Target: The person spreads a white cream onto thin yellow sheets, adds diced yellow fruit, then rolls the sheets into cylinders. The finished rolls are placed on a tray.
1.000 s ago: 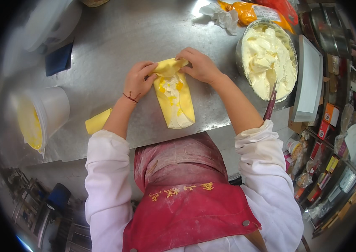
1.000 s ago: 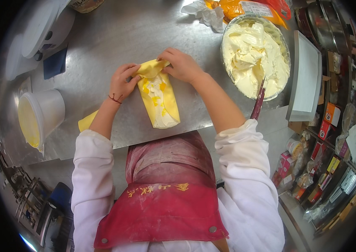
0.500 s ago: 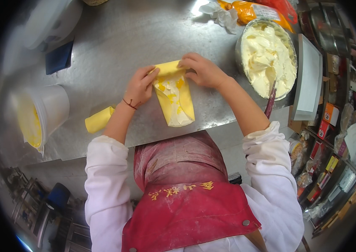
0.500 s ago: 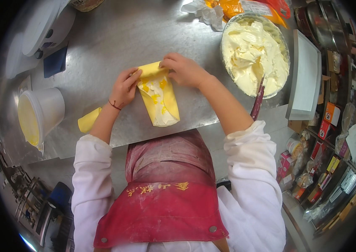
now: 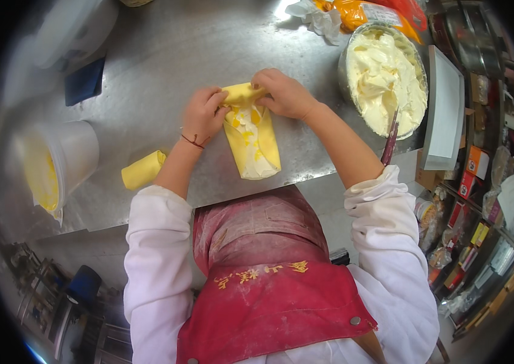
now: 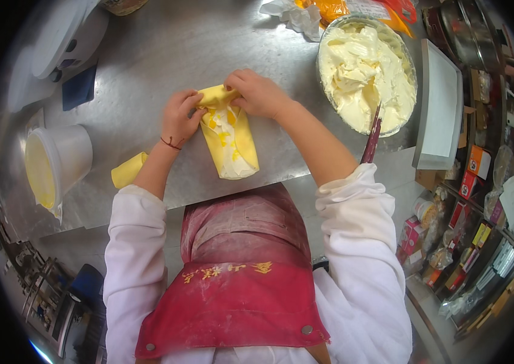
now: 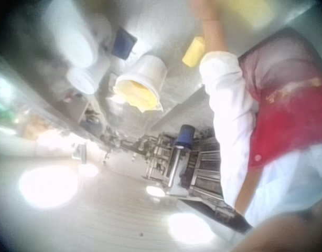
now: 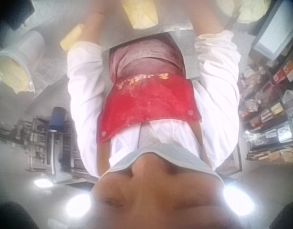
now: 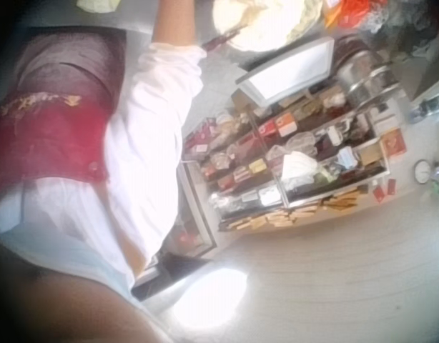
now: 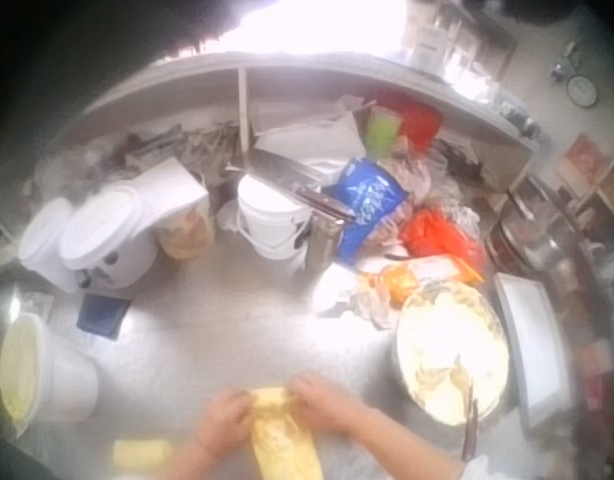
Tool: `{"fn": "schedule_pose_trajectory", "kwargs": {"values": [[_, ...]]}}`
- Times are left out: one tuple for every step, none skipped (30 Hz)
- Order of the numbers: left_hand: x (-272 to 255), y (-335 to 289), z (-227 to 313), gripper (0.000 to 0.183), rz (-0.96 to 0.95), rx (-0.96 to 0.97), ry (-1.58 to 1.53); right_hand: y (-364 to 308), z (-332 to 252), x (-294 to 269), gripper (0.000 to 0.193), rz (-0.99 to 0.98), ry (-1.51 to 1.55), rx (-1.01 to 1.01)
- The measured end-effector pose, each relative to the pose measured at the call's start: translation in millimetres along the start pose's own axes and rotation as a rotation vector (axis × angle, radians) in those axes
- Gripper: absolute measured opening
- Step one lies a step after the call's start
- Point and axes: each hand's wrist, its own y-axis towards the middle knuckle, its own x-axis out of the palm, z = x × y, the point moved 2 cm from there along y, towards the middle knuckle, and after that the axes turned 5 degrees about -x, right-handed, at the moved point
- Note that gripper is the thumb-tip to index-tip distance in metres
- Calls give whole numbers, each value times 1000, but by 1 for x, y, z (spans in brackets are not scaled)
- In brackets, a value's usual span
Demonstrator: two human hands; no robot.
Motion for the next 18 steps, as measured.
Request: {"fn": "schedule_pose_trajectory", "kwargs": {"values": [[3,-3,1,35,14,-8,12,-1,0,1,27,-6,-28,-8],[5,-6,3,35,27,-15,24,-2,0,2,27,-3,-50,-29],[6,-10,5,36,40,-23,36,-3,-1,3,26,2,-68,-55],[6,-13,7,35,36,-13,43,-5,-1,3,26,-4,-74,-82],[5,-16,10,34,32,-3,50,-8,-1,2,26,-8,-76,-114],[3,-18,13,33,29,7,50,-11,-2,1,27,-23,-83,-133],[1,-21,16,33,15,14,53,-13,-2,-1,24,-6,-52,-146],[-2,-24,19,32,2,22,49,-16,-2,-3,22,-1,-24,-145],[-5,-27,23,32,-6,32,40,-19,-3,-4,20,4,3,-143],[-8,-30,27,31,-8,39,69,-20,-2,-3,19,-6,54,-52],[-10,-33,31,31,-4,48,96,-21,0,-2,18,-18,105,38],[-12,-34,33,31,-6,41,120,-21,1,-1,18,-18,163,108],[-12,-33,33,30,3,9,84,-21,2,1,19,5,166,158],[-11,-32,32,30,6,-39,44,-21,2,4,20,39,176,189],[-10,-30,31,29,7,-87,4,-21,3,6,22,92,206,192],[-9,-27,28,30,-18,-124,-3,-21,3,8,26,80,143,164],[-8,-24,24,31,-43,-163,-10,-21,4,10,30,87,100,106],[-7,-22,21,32,-68,-209,-17,-22,5,12,34,51,51,119]]}}
